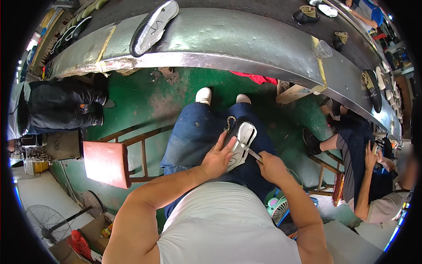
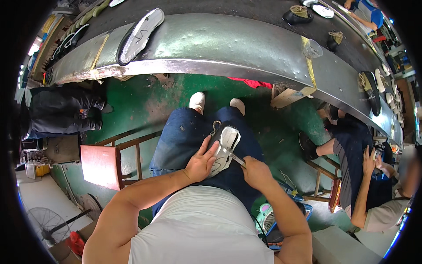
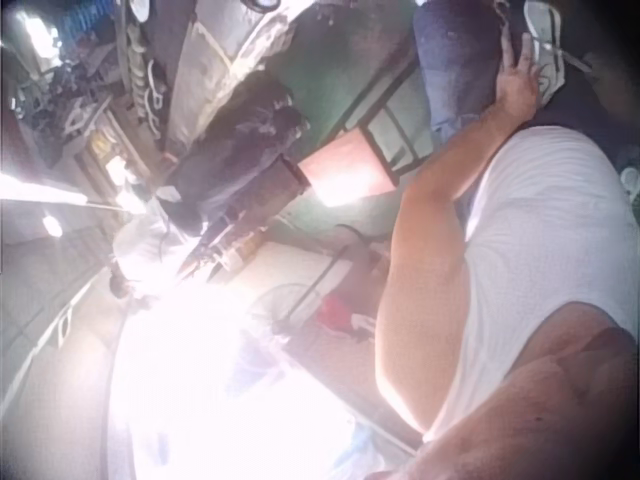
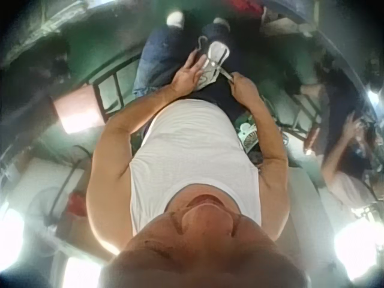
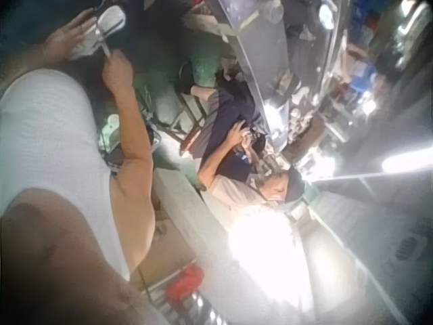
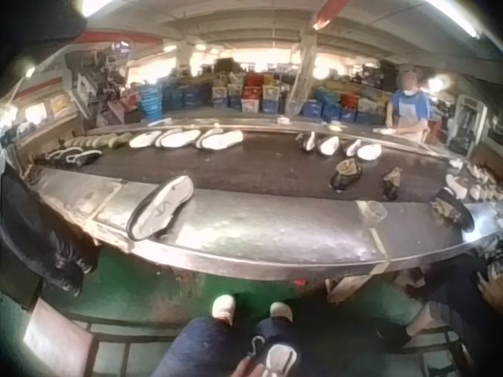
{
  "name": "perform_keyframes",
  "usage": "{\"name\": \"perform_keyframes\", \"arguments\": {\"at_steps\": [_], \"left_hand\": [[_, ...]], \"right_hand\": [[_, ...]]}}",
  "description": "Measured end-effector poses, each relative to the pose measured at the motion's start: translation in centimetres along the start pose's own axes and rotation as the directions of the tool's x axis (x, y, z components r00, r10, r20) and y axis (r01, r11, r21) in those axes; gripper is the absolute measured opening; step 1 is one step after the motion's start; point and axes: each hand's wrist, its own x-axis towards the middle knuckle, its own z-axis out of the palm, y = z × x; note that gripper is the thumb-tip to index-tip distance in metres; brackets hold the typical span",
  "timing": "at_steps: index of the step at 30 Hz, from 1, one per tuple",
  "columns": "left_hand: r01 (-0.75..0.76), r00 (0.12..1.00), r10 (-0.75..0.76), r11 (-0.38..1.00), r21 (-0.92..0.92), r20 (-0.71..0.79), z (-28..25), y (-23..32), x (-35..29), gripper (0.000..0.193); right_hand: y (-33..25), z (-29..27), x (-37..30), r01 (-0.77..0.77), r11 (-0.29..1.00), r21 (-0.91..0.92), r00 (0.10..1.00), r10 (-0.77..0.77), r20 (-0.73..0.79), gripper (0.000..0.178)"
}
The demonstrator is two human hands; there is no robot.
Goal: Using a lasting tool to pull and secure shoe uppers over a last on an assembly line.
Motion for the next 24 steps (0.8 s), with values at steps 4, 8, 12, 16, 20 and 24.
{"name": "perform_keyframes", "arguments": {"at_steps": [4, 8, 12, 16, 20, 24], "left_hand": [[0.036, 0.99, -0.045, 0.997, 0.066, 0.137, -0.4, -0.2, 0.5, 0.057], [0.16, 0.94, -0.179, 0.983, 0.089, 0.289, -1.5, 0.7, 1.8, 0.057], [0.117, 0.925, -0.165, 0.981, 0.157, 0.342, -3.0, 2.3, 3.0, 0.059], [0.078, 0.847, -0.219, 0.953, 0.293, 0.485, -4.7, 3.9, 3.5, 0.061], [0.125, 0.992, -0.125, 0.99, -0.069, 0.008, -0.9, -1.3, -1.8, 0.066], [0.525, 0.851, -0.464, 0.77, -0.363, 0.246, -2.4, 0.6, -1.6, 0.07]], "right_hand": [[-0.2, -4.9, 1.9, -0.103, 0.991, 0.083, 0.94, 0.07, 0.335, 0.022], [0.8, -6.5, 2.2, -0.378, 0.879, 0.291, 0.743, 0.101, 0.662, 0.027], [-1.8, -3.6, 2.4, 0.084, 0.92, 0.382, 0.993, -0.044, -0.111, 0.032], [-0.8, -0.6, 4.0, -0.005, 0.995, 0.095, 0.999, 0.0, 0.049, 0.037], [-1.3, -1.2, 4.1, 0.032, 0.999, 0.02, 0.996, -0.034, 0.083, 0.038], [-3.1, -3.2, 2.8, 0.035, 0.97, 0.242, 0.99, -0.066, 0.123, 0.04]]}}
